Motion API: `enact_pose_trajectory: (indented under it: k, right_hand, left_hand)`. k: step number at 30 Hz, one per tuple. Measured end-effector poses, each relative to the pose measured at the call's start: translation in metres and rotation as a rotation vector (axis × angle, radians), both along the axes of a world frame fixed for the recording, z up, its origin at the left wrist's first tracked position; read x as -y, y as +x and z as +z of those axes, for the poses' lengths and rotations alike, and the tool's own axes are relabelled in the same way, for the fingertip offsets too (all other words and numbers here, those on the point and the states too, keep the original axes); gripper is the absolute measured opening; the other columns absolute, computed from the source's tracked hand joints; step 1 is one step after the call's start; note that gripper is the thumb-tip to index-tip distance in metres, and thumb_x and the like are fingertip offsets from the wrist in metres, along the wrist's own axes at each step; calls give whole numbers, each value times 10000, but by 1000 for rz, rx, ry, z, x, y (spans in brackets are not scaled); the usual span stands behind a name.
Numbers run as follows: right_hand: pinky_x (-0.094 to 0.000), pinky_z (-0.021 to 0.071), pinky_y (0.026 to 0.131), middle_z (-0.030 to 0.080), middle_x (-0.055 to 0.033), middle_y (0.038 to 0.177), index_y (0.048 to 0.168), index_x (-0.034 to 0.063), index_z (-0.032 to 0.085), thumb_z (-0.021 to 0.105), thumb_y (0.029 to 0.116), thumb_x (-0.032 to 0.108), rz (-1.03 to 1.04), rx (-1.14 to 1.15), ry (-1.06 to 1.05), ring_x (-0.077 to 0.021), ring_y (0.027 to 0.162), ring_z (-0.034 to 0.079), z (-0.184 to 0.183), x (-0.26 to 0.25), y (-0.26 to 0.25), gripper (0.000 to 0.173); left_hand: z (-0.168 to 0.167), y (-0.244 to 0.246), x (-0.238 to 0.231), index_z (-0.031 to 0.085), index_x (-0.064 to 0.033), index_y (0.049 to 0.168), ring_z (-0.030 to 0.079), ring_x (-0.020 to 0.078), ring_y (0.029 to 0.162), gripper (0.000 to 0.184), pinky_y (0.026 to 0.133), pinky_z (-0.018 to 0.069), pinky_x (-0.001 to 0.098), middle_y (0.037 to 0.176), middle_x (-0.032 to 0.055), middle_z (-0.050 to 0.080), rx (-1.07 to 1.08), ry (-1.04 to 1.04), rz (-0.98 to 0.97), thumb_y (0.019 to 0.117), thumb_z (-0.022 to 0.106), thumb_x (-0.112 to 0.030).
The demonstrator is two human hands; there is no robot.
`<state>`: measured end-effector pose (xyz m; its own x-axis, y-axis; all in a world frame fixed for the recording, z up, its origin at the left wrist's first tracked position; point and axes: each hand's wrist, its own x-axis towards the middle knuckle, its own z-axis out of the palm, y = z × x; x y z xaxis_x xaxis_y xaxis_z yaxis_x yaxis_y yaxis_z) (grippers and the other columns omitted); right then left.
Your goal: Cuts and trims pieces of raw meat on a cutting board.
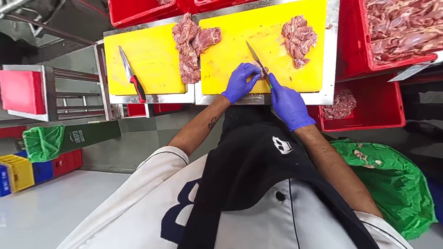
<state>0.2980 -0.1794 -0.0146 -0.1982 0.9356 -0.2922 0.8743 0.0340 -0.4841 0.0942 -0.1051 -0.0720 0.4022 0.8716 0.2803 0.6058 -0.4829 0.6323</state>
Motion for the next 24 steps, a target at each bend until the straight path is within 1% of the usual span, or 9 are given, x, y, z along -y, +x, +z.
enact_pose_trajectory:
  k: [3, 6, 8, 10, 13, 17, 20, 22, 24]
  right_hand:
    - [-589, 538, 631, 685, -179, 890, 1629, 299, 279, 374, 1093, 258, 12, 51, -61, -411, 780, 688, 2, 29, 16, 545]
    - [-601, 543, 670, 697, -197, 959, 1620, 298, 307, 328, 1106, 293, 65, 82, -124, -423, 822, 697, 13, 79, 60, 515]
    - [-609, 545, 666, 702, -203, 950, 1614, 276, 338, 356, 1100, 280, 103, 57, -118, -421, 801, 698, 19, 94, 88, 514]
    - [-630, 544, 709, 717, -210, 966, 1591, 289, 393, 398, 1092, 284, 82, -2, -85, -419, 817, 704, 16, 81, 106, 499]
    - [-656, 524, 702, 699, -235, 926, 1606, 306, 362, 418, 1092, 271, -76, 7, -27, -437, 797, 683, 14, 49, 117, 518]
    - [-582, 538, 697, 691, -177, 894, 1609, 295, 362, 421, 1095, 278, -193, -81, 81, -337, 747, 669, 26, 41, 117, 517]
    - [-530, 545, 684, 697, -138, 893, 1606, 291, 370, 412, 1098, 320, -244, -171, 72, -277, 719, 661, 27, 43, 110, 511]
    - [-470, 545, 613, 686, -91, 878, 1610, 280, 359, 392, 1096, 339, -247, -254, 99, -215, 648, 627, 30, 43, 92, 519]
    - [-427, 542, 560, 673, -59, 874, 1621, 273, 329, 385, 1093, 318, -223, -346, 69, -173, 600, 600, 27, 44, 68, 533]
  left_hand:
    - [5, 2, 9, 768, -81, 1029, 649, 268, 1179, 123, 1055, 497, 417, 1114, 96, 740, -94, -53, 6, 957, 680, -128]
    - [-11, -1, 1, 780, -92, 983, 679, 256, 1124, 123, 1012, 525, 406, 1068, 87, 758, -45, 17, 19, 927, 696, -163]
    - [-6, -2, -5, 749, -60, 1115, 669, 249, 1148, 260, 1029, 530, 417, 1156, 110, 732, 17, -85, 78, 902, 751, -210]
    - [11, -7, -14, 631, -76, 1368, 585, 292, 1277, 513, 1080, 482, 486, 1360, 129, 632, -70, -228, 112, 921, 742, -304]
    - [13, -8, -38, 712, -210, 1247, 509, 335, 1299, 426, 998, 454, 578, 1373, 76, 589, -353, -277, 17, 892, 696, -445]
    - [32, -6, -43, 706, -91, 1048, 682, 285, 979, 272, 871, 543, 526, 989, 105, 718, -344, -408, -103, 911, 727, -324]
    - [46, -1, -41, 669, 15, 1121, 719, 179, 799, 281, 770, 618, 383, 932, 121, 728, 112, -674, -36, 977, 691, -225]
    - [54, 6, -34, 642, 44, 1143, 737, 188, 739, 263, 683, 646, 364, 928, 143, 737, 405, -777, 67, 1005, 666, -179]
    - [49, 7, -26, 651, 17, 1140, 718, 166, 675, 269, 635, 633, 339, 872, 117, 730, 330, -731, 183, 1022, 652, -224]
